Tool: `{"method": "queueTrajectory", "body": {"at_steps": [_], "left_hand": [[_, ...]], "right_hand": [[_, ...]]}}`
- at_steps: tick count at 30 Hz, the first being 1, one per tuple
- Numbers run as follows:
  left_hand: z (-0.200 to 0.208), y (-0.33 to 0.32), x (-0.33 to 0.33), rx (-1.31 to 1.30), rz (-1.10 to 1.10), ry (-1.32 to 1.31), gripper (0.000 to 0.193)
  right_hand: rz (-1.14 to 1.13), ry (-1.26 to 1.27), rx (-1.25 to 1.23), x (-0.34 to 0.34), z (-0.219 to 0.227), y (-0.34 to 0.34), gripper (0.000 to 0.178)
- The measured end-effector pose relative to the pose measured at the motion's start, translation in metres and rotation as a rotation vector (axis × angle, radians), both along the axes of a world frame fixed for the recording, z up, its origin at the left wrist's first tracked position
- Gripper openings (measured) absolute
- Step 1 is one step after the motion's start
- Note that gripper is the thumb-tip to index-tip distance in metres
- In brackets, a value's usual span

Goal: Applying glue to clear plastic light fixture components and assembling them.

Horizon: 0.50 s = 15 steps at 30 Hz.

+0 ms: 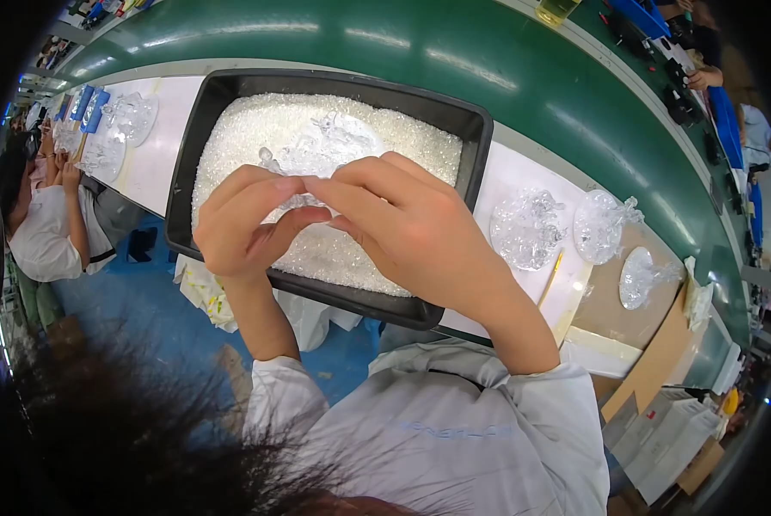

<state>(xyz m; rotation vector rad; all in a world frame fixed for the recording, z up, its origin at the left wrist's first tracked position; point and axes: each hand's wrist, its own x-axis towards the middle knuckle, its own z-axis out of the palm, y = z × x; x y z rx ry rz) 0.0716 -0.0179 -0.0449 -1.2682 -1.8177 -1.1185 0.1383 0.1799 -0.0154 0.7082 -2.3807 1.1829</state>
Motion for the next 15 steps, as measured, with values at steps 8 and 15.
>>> {"method": "queueTrajectory", "body": {"at_steps": [8,15], "left_hand": [[0.006,0.003,0.016,0.017,-0.026,0.058,0.04],[-0.01,-0.01,0.012,0.52,0.048,0.34,0.036]], "right_hand": [[-0.009,0.175,0.03,0.005,-0.018,0.004,0.036],[0.038,0.348,0.004,0.013,-0.019,0.02,0.036]]}}
